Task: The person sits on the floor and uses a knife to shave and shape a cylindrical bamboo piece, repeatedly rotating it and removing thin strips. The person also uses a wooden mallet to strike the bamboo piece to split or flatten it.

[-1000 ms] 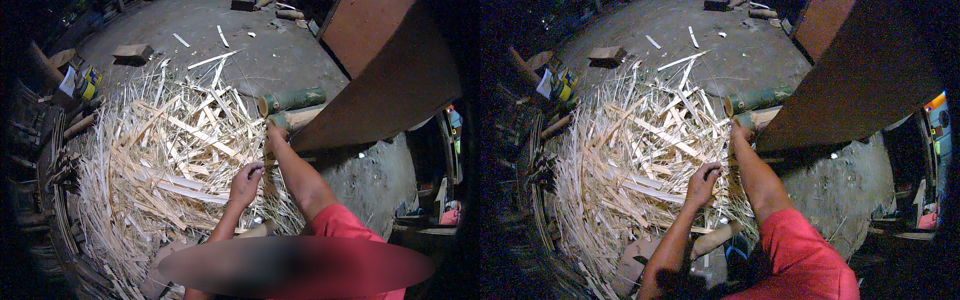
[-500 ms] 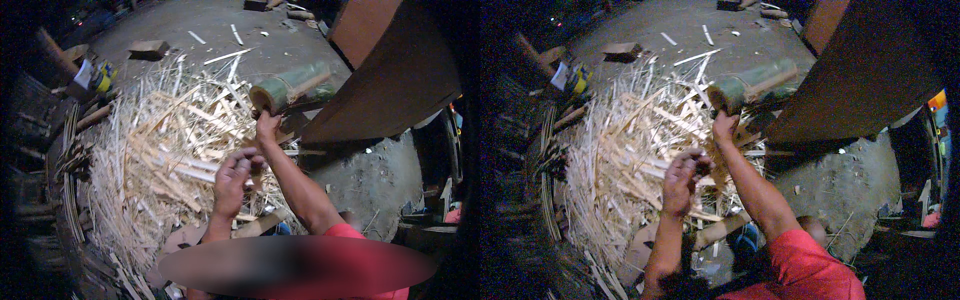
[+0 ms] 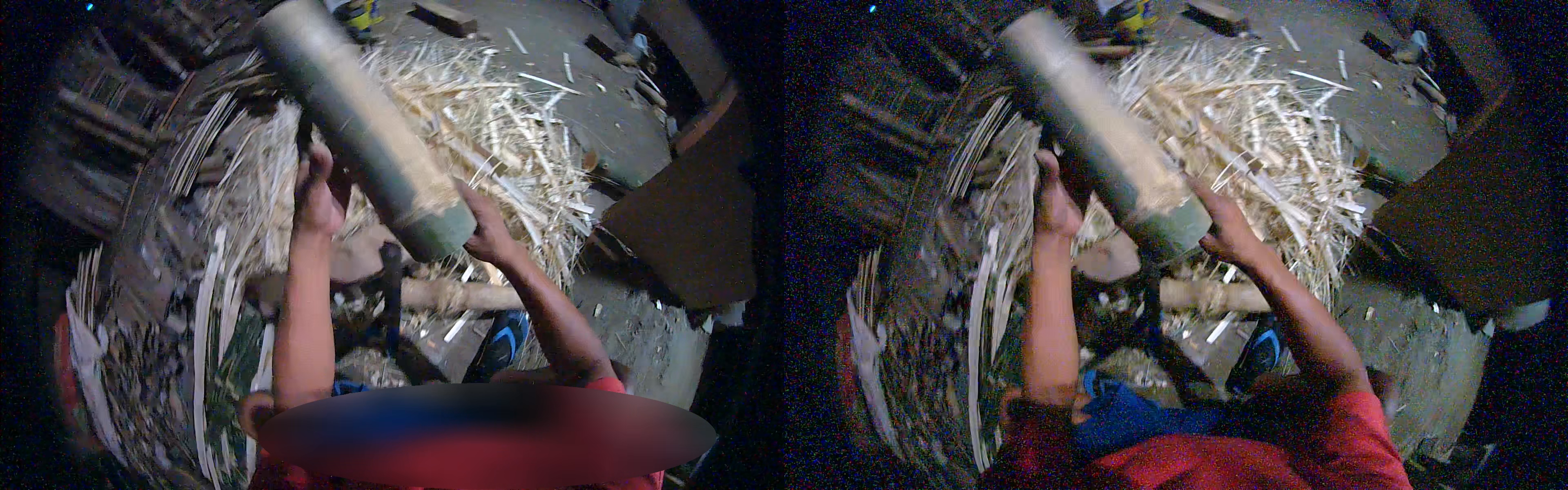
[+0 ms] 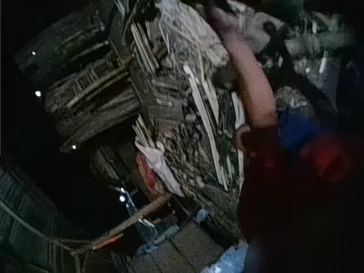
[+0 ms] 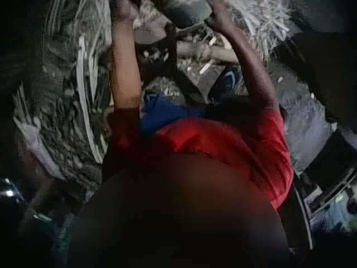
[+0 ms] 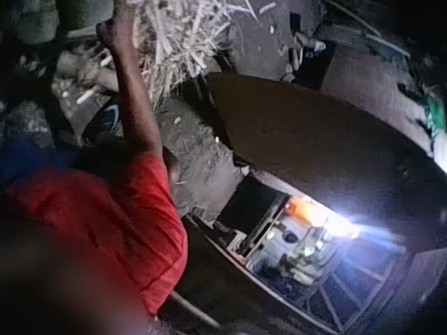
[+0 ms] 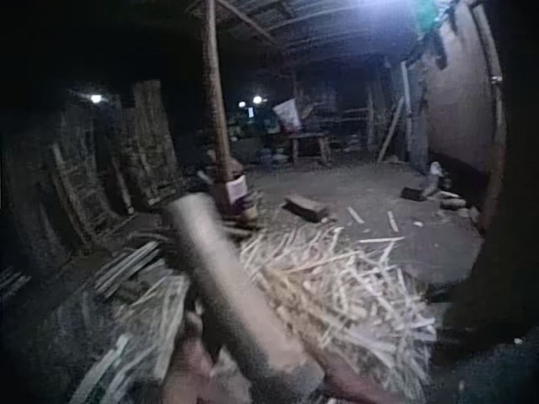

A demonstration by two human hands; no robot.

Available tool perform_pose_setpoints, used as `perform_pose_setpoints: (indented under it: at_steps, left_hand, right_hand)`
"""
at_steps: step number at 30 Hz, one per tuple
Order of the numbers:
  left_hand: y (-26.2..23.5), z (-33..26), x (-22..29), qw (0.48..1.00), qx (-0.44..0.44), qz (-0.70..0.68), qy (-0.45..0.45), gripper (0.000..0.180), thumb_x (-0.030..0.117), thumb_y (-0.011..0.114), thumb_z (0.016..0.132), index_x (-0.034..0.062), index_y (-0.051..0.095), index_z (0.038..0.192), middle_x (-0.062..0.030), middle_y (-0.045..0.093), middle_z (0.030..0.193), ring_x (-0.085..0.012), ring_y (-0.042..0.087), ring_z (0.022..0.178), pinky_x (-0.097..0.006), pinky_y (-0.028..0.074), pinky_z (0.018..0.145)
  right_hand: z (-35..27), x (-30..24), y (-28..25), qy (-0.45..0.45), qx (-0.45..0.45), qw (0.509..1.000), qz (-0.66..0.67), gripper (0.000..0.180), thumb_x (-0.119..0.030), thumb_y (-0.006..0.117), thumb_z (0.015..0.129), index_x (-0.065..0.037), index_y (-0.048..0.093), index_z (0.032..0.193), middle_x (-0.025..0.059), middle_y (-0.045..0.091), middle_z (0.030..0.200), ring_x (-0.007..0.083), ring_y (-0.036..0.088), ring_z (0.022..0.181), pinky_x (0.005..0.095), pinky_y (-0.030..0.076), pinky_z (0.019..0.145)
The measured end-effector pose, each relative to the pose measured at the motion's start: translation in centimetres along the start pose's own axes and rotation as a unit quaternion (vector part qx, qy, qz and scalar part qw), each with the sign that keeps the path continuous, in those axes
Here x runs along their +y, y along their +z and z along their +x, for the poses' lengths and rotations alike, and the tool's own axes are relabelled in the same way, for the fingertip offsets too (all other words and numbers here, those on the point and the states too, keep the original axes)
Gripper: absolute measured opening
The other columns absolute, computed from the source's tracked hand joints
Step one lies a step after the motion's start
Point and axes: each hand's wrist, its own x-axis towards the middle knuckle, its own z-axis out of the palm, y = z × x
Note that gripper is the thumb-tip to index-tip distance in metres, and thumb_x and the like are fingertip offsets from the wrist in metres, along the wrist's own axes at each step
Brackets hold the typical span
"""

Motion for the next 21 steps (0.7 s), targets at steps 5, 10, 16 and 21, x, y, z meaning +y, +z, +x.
perform_pose_setpoints:
  at_steps: [5,10,16,21]
  left_hand:
    - [-8.0,-9.0,3.5,0.945,0.288,0.065,0.142,0.092,0.026,0.084,0.078,0.0114,0.029,0.151,-0.0084,0.047,0.141,-0.0253,0.049,0.126,-0.045,0.038,0.111]
    - [-11.5,-15.8,2.8,0.882,0.296,0.291,0.221,0.11,0.019,0.086,0.076,0.0047,0.011,0.154,-0.0161,0.034,0.15,-0.0291,0.039,0.134,-0.045,0.032,0.116]
    - [-10.7,-19.1,6.4,0.837,0.162,0.437,0.288,0.126,0.03,0.091,0.073,0.0031,-0.001,0.156,-0.0194,0.038,0.149,-0.0331,0.042,0.136,-0.046,0.033,0.116]
    - [-6.8,-19.5,12.2,0.669,0.032,0.709,0.221,0.108,0.026,0.09,0.067,0.01,0.028,0.154,-0.0177,0.04,0.15,-0.0359,0.043,0.137,-0.047,0.038,0.113]
  right_hand:
    - [-8.2,-0.5,8.3,0.142,0.083,0.981,-0.106,0.03,-0.018,0.07,0.09,-0.001,0.059,0.113,0.0245,0.066,0.107,0.042,0.066,0.098,0.0479,0.052,0.08]
    - [-21.8,3.6,22.3,0.41,-0.149,0.887,-0.152,0.049,-0.028,0.071,0.088,-0.007,0.053,0.128,0.0201,0.068,0.115,0.0433,0.065,0.105,0.0503,0.052,0.089]
    - [-26.2,6.2,32.4,0.398,-0.101,0.909,0.076,0.06,-0.041,0.073,0.086,-0.005,0.05,0.129,0.0241,0.069,0.102,0.0446,0.068,0.095,0.053,0.054,0.079]
    - [-25.0,3.5,30.4,0.38,-0.012,0.924,-0.023,0.038,-0.027,0.066,0.094,-0.003,0.051,0.12,0.0194,0.067,0.095,0.0346,0.068,0.089,0.0474,0.052,0.077]
